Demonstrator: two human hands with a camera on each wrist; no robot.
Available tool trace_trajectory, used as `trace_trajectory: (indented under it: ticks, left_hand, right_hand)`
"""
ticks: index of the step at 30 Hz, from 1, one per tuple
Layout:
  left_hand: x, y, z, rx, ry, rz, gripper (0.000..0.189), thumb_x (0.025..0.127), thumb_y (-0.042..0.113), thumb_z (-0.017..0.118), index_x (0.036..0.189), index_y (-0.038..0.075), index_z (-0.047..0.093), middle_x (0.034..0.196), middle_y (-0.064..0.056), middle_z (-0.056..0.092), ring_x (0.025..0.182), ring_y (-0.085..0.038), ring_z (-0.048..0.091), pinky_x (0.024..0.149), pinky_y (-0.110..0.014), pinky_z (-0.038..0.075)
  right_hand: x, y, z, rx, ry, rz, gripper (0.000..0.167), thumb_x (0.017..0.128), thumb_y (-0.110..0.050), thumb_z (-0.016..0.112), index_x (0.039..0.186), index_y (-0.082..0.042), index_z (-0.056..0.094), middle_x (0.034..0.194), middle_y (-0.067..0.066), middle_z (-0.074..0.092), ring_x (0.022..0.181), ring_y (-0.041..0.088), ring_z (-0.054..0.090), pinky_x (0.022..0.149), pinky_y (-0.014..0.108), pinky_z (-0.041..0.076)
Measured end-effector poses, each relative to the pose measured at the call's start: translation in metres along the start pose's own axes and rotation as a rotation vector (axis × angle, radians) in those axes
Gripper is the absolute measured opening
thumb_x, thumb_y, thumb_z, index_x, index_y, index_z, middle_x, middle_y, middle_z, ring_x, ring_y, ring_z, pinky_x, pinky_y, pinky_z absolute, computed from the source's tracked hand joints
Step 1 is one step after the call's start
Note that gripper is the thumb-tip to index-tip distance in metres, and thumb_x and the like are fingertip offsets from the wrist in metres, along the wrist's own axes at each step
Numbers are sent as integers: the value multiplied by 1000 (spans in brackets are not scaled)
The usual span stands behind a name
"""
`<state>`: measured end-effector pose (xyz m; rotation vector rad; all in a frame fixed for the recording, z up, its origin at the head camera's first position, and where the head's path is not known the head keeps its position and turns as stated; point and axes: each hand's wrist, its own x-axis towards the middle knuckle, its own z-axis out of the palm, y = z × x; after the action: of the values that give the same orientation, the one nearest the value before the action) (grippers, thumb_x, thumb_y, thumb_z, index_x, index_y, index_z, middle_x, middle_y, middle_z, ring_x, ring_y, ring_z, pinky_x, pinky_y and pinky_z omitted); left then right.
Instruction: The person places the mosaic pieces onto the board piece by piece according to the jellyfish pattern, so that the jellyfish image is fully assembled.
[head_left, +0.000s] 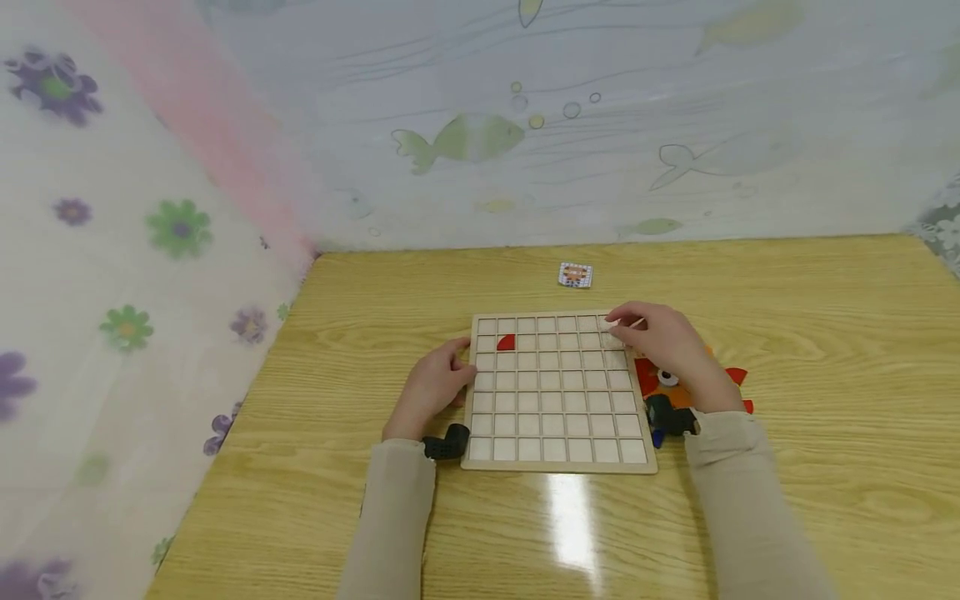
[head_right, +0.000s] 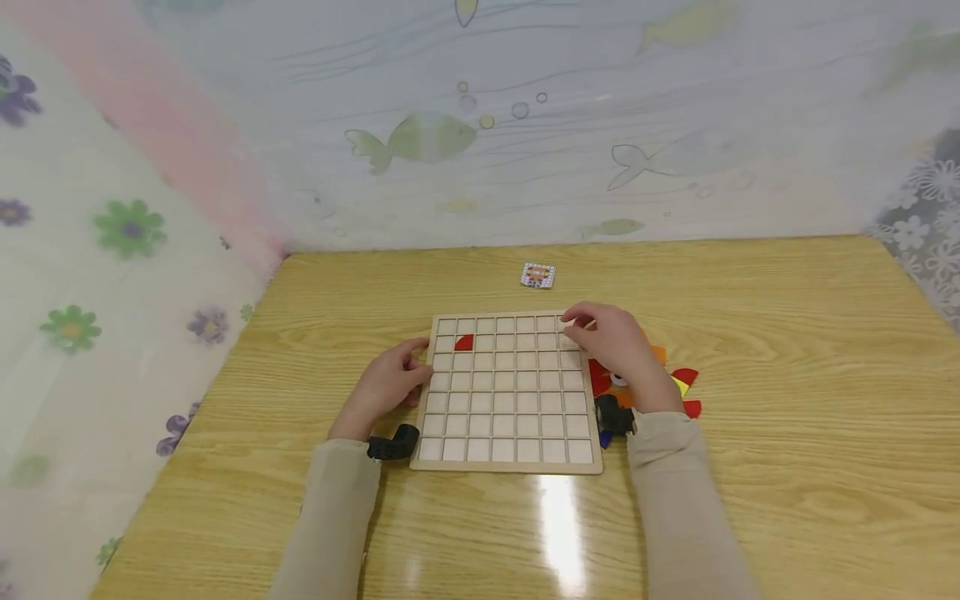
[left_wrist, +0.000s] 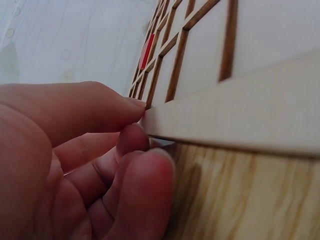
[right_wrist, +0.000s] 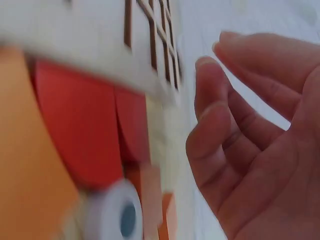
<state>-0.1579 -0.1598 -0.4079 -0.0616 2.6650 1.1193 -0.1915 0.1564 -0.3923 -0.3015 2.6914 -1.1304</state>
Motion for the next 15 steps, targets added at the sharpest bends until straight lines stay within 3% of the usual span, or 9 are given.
trace_trajectory:
  ticks: [4,9,15]
  left_hand:
    - [0,1,0,3,-1,-8,52,86,22,57,135,17,40,76,-1,56,50,-17,54,47,-27,43]
    - [0,1,1,8,4,2,52,86,24,57,135,18,40,75,-1,56,49,-17,54,47,-28,42]
    - [0,0,1,4,9,-4,51,86,25,57,134,19,41,75,-1,55,50,-17,55,47,-28,42]
  right_hand:
    - [-9,9,-12,-10,41,51,33,90,-32,50,116,-13,57,102,11,57,86,25,51,69,35,44]
    - [-14,20,-23,-99,118,28,29,90,-24,51,113,-8,58,102,14,58,88,29,52,72,42,44]
    - [-18,32,-30,-133,114,45,29,89,-20,54,114,-5,58,103,17,58,91,31,53,76,46,43]
